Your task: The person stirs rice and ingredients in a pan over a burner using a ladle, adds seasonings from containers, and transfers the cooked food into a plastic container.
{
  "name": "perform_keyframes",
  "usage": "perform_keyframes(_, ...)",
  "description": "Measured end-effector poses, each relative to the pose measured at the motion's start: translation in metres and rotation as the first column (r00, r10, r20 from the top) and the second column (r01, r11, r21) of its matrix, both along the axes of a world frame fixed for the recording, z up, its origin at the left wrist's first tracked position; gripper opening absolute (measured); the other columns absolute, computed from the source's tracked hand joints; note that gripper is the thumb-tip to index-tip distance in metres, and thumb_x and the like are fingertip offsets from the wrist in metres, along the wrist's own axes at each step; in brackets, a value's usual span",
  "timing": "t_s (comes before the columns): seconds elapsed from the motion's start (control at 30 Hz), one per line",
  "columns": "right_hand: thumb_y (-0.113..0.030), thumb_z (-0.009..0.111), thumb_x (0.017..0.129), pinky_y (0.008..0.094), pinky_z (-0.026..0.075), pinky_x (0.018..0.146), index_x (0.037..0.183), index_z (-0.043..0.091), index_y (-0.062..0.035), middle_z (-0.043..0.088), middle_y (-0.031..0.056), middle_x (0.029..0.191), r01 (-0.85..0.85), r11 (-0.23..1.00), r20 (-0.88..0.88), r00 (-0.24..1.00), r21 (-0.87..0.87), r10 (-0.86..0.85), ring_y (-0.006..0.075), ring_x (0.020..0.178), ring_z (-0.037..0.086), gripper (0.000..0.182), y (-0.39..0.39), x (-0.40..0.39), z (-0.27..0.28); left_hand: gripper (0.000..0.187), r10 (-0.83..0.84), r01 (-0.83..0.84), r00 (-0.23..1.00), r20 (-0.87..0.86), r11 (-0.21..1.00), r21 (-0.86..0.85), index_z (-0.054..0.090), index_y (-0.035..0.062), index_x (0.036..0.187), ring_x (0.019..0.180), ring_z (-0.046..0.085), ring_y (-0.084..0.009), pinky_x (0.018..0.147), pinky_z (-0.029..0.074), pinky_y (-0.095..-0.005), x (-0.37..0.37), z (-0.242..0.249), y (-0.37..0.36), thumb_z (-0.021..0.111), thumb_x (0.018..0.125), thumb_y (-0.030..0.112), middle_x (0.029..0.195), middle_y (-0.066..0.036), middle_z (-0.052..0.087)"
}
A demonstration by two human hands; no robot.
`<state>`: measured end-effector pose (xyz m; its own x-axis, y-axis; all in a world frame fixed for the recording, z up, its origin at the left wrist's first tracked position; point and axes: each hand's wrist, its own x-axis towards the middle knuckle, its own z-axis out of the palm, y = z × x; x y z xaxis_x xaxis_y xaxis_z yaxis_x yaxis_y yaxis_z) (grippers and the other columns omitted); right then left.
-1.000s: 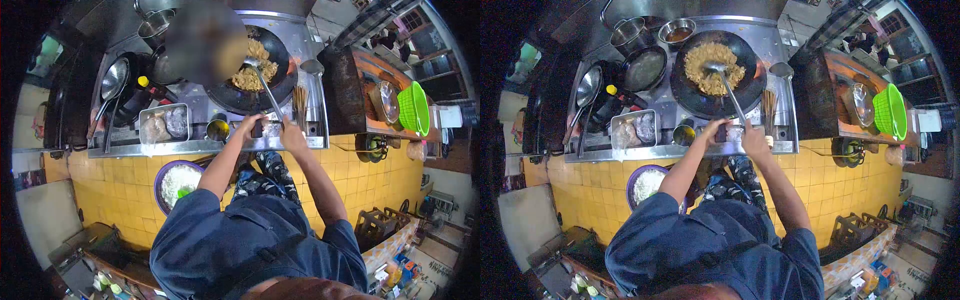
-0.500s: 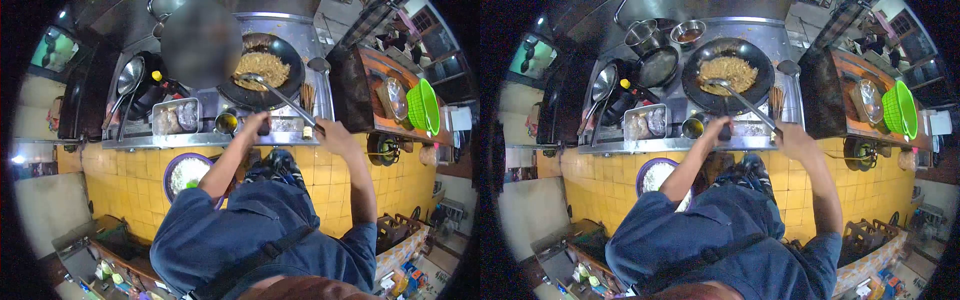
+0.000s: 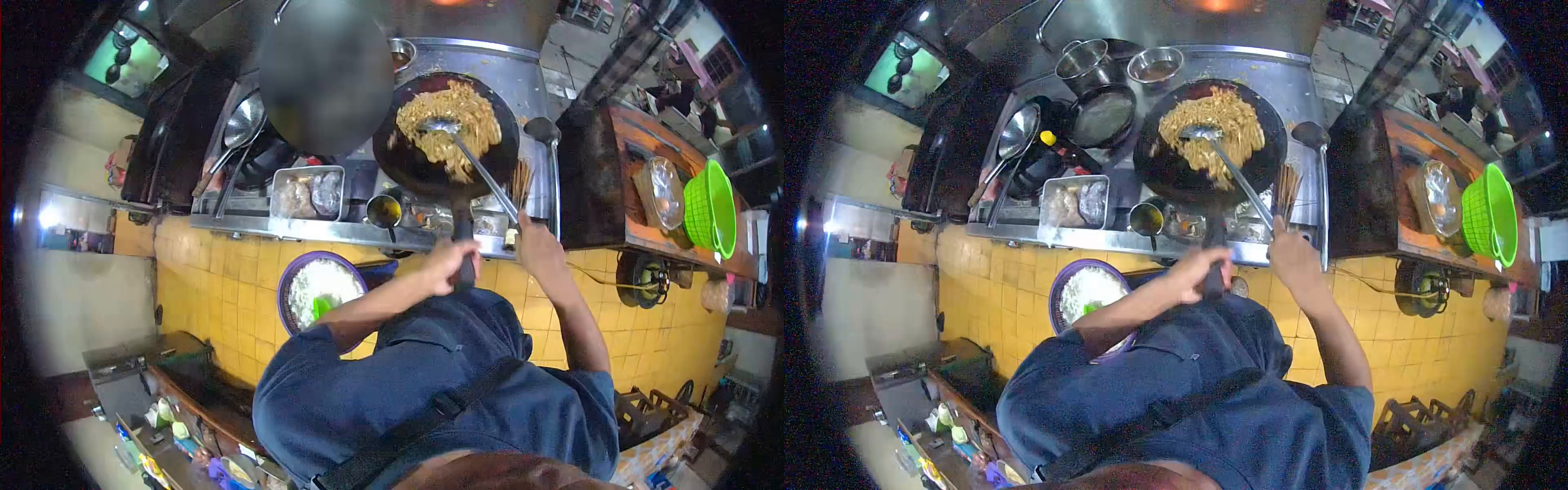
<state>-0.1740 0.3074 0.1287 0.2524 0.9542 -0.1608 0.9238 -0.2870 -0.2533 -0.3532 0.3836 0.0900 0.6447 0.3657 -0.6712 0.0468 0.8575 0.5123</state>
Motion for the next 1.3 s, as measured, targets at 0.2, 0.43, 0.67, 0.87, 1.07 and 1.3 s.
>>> perform_keyframes(0.2,-0.015,0.048,0.083,0.0481,0.051,0.065,0.123,0.041,0.0,0.06,0.0275,0.082,-0.021,0.994,-0.024,1.0,-0.105,0.019,0.0425,0.074,0.06,0.043,0.001,0.009,-0.012,0.014,0.086,-0.088,0.996,0.033,0.993,0.081,0.052,0.01,0.067,0.049,0.051,-0.0131,0.049,0.044,-0.0257,0.001,-0.047,0.083,0.056,0.079,0.016,0.056,-0.002,0.051)
perform_keyframes(0.43,-0.016,0.055,0.08,0.044,0.048,0.061,0.124,0.046,-0.0058,0.06,0.0224,0.078,0.107,0.985,-0.045,0.994,0.135,-0.102,0.0391,0.065,0.059,0.046,0.01,0.026,0.023,0.014,0.034,-0.031,0.999,0.012,0.989,-0.146,0.051,0.0062,0.073,0.051,0.05,-0.0135,0.046,0.044,-0.0293,-0.01,0.0,0.017,0.052,0.084,0.015,0.061,-0.004,0.051)
perform_keyframes(0.67,-0.015,0.051,0.081,0.0456,0.047,0.062,0.128,0.043,-0.0128,0.059,0.0205,0.083,0.25,0.93,-0.163,0.964,0.269,-0.212,0.0384,0.073,0.059,0.047,0.022,0.007,-0.01,0.013,-0.055,0.001,0.991,0.124,0.915,0.404,0.051,0.0042,0.078,0.055,0.054,-0.0144,0.049,0.047,-0.0296,0.007,-0.143,0.106,0.056,0.083,0.015,0.063,-0.005,0.053)
perform_keyframes(0.87,-0.01,0.042,0.081,0.0452,0.05,0.07,0.132,0.035,-0.0088,0.054,0.0226,0.099,0.321,0.947,-0.001,0.947,0.028,-0.321,0.039,0.078,0.06,0.052,0.086,0.011,-0.122,0.01,-0.061,0.061,0.998,-0.015,0.997,0.042,0.056,0.0007,0.086,0.059,0.058,-0.0211,0.056,0.052,-0.0345,0.025,-0.14,0.13,0.056,0.082,0.01,0.073,-0.01,0.059)
perform_keyframes(1.07,-0.012,0.05,0.073,0.0454,0.049,0.07,0.127,0.041,-0.0072,0.061,0.0238,0.088,0.407,0.903,-0.393,0.859,0.138,-0.327,0.0381,0.077,0.061,0.055,0.043,0.001,-0.096,0.026,0.007,0.066,0.961,-0.276,0.965,0.253,0.057,0.0086,0.075,0.049,0.046,-0.0141,0.048,0.04,-0.0286,0.05,-0.119,0.12,0.065,0.076,0.033,0.061,-0.002,0.051)
perform_keyframes(1.3,-0.021,0.054,0.077,0.0464,0.049,0.071,0.123,0.045,-0.0128,0.061,0.0226,0.086,0.603,0.767,-0.671,0.665,0.221,-0.329,0.0385,0.076,0.061,0.047,-0.038,-0.03,-0.086,0.03,-0.302,0.329,0.944,-0.133,0.872,0.361,0.043,0.0095,0.054,0.045,0.038,-0.0133,0.044,0.033,-0.0273,-0.004,-0.159,0.127,0.052,0.08,0.022,0.05,0.0,0.038)
